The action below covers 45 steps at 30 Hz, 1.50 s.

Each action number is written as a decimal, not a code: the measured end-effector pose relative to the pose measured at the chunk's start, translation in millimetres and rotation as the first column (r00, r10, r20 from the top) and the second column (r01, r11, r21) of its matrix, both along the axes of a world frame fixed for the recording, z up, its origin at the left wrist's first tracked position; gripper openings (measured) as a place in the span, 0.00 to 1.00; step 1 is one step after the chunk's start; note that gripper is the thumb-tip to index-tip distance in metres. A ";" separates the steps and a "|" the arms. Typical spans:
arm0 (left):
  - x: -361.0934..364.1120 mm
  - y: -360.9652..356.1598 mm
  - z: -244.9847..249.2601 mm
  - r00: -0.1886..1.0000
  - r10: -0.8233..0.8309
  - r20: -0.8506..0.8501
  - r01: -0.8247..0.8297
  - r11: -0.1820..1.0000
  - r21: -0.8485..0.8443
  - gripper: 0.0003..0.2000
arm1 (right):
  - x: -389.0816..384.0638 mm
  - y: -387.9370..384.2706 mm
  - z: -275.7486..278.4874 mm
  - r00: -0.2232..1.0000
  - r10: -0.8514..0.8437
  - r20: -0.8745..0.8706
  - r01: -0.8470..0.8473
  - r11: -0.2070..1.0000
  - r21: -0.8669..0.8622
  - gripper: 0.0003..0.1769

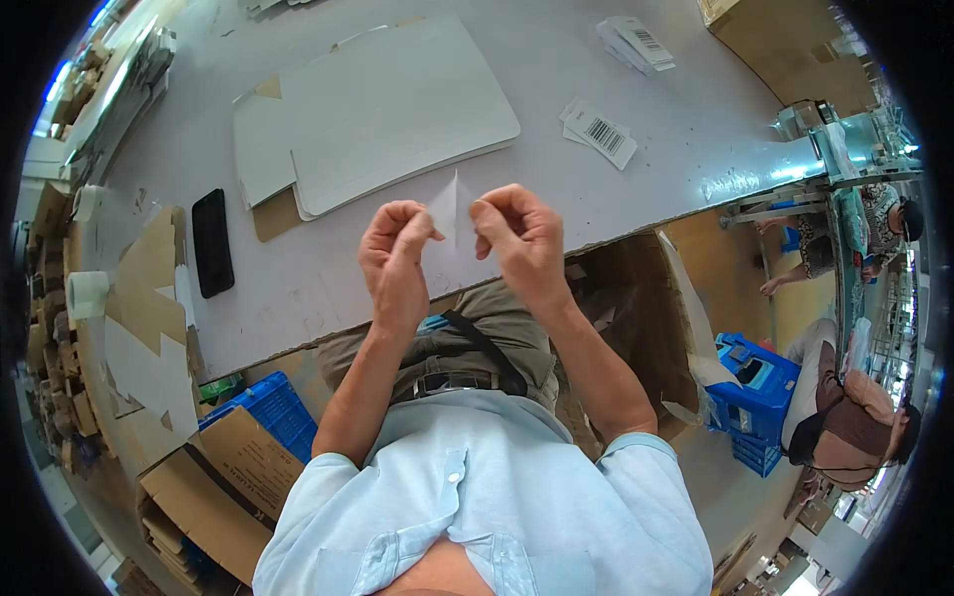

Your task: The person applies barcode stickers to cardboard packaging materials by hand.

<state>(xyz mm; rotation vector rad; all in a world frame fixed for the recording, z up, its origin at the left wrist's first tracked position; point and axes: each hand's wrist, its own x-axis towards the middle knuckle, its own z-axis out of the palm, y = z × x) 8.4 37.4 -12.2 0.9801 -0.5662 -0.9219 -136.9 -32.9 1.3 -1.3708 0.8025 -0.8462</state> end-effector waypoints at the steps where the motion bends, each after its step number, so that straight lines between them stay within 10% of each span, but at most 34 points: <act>1: 7.0 -0.8 -4.7 0.986 0.014 -0.169 -0.022 0.999 -0.044 0.02 | -10.0 2.3 -3.3 0.984 -0.144 0.103 0.137 0.988 0.075 0.07; 7: 22.9 -4.3 7.0 0.942 0.077 -0.326 -0.120 0.986 -0.112 0.04 | -125.3 18.8 -31.5 0.789 -0.606 0.099 0.553 0.772 0.315 0.05; 10: 27.6 -2.5 12.9 0.964 0.194 -0.181 -0.213 0.972 -0.096 0.03 | -214.9 49.2 -77.1 0.713 -0.567 -0.413 0.664 0.735 0.136 0.06; 12: 24.6 4.0 16.2 0.951 0.286 0.114 -0.271 0.954 -0.127 0.02 | -255.2 76.2 -94.3 0.413 -0.380 -0.828 0.388 0.896 -0.217 0.07; 15: 21.7 7.4 6.9 0.880 0.344 0.327 -0.292 0.936 -0.198 0.04 | -233.7 73.2 -69.6 0.503 -0.557 -0.661 0.467 0.819 -0.334 0.08; 20: 24.2 3.4 -8.5 0.673 0.464 0.577 -0.320 0.885 -0.338 0.07 | -59.9 33.2 27.0 0.906 -0.359 -0.223 0.324 0.929 -0.180 0.09; 22: 35.0 5.4 -0.3 0.307 0.562 0.768 -0.303 0.823 -0.481 0.10 | 0.3 21.1 33.2 0.983 -0.162 -0.088 0.146 0.974 -0.171 0.09; 32: 62.8 11.9 -4.4 0.126 0.498 0.858 -0.269 0.850 -0.453 0.10 | 97.9 17.2 20.4 0.989 -0.085 0.123 0.076 0.994 0.076 0.11; 36: 70.5 33.5 3.9 0.166 0.362 0.917 -0.129 0.930 -0.344 0.16 | 76.9 1.0 17.6 0.998 -0.056 0.005 0.056 0.998 -0.003 0.09; 38: 71.1 43.3 0.7 0.641 0.319 0.698 -0.328 0.936 -0.126 0.22 | 60.0 -8.8 17.9 0.997 0.013 -0.078 -0.020 0.996 -0.088 0.07; 45: 107.1 20.0 17.9 0.969 -0.034 0.245 -0.036 0.961 0.275 0.13 | 38.8 -32.0 31.8 0.970 0.146 -0.193 -0.194 0.946 -0.258 0.06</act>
